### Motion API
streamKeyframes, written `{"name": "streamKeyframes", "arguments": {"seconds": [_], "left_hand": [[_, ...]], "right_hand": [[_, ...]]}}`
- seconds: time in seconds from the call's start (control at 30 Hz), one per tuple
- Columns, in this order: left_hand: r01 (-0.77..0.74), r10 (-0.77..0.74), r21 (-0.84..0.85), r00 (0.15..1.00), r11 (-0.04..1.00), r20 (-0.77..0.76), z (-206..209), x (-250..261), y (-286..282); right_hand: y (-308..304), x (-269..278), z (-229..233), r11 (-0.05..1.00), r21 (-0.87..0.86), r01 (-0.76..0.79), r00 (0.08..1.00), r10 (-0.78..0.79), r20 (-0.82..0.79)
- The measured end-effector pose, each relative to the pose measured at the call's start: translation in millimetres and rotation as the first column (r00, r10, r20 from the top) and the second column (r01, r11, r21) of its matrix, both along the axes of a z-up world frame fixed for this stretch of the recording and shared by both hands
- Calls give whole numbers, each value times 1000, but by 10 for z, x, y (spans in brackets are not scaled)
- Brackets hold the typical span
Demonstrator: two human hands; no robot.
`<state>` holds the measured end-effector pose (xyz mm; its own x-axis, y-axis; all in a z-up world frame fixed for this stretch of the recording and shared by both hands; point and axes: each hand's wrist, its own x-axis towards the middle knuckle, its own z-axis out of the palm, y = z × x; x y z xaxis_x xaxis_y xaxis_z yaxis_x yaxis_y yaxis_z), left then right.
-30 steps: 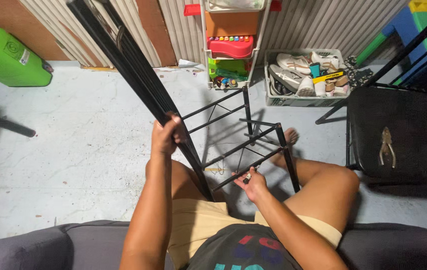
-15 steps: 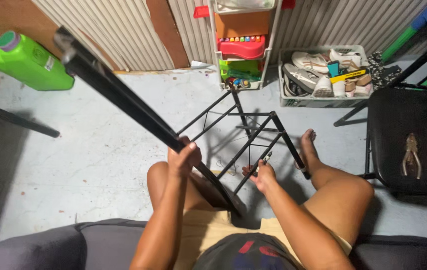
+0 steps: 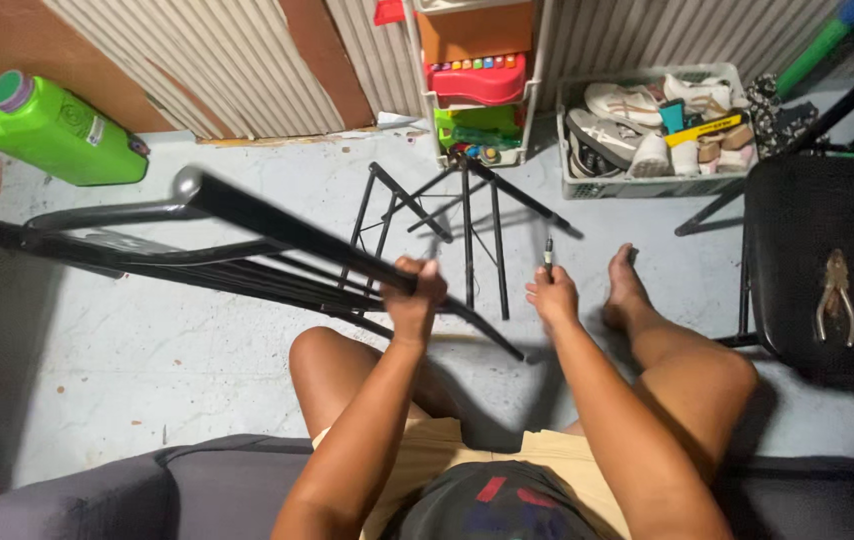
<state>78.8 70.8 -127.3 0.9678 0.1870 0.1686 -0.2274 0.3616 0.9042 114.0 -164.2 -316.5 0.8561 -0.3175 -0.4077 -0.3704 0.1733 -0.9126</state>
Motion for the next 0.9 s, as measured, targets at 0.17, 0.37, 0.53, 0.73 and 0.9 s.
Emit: {"name": "streamKeyframes", "arguments": {"seconds": [0.17,0.37,0.53,0.73,0.9], "left_hand": [[462,-485,199,870,864,92,-1,326,-131],[548,-571,527,809,650,-137,-134,219,-586],[726,-525,640,658,251,-540,-340,33,-1309],[481,-479,673,852,561,-210,-309,-263,-1788],[358,-584,810,811,465,-24,197,-585,-1253]], "right_hand": [[-151,-468,250,999,-14,-32,999,32,11],[-101,-923,251,1000,-11,-22,999,22,-42],[-114,-1137,76,875,450,178,967,-241,85],[-243,-1200,121,896,413,164,928,-283,244],[-320,-1176,381,921,388,20,926,-163,339]]}}
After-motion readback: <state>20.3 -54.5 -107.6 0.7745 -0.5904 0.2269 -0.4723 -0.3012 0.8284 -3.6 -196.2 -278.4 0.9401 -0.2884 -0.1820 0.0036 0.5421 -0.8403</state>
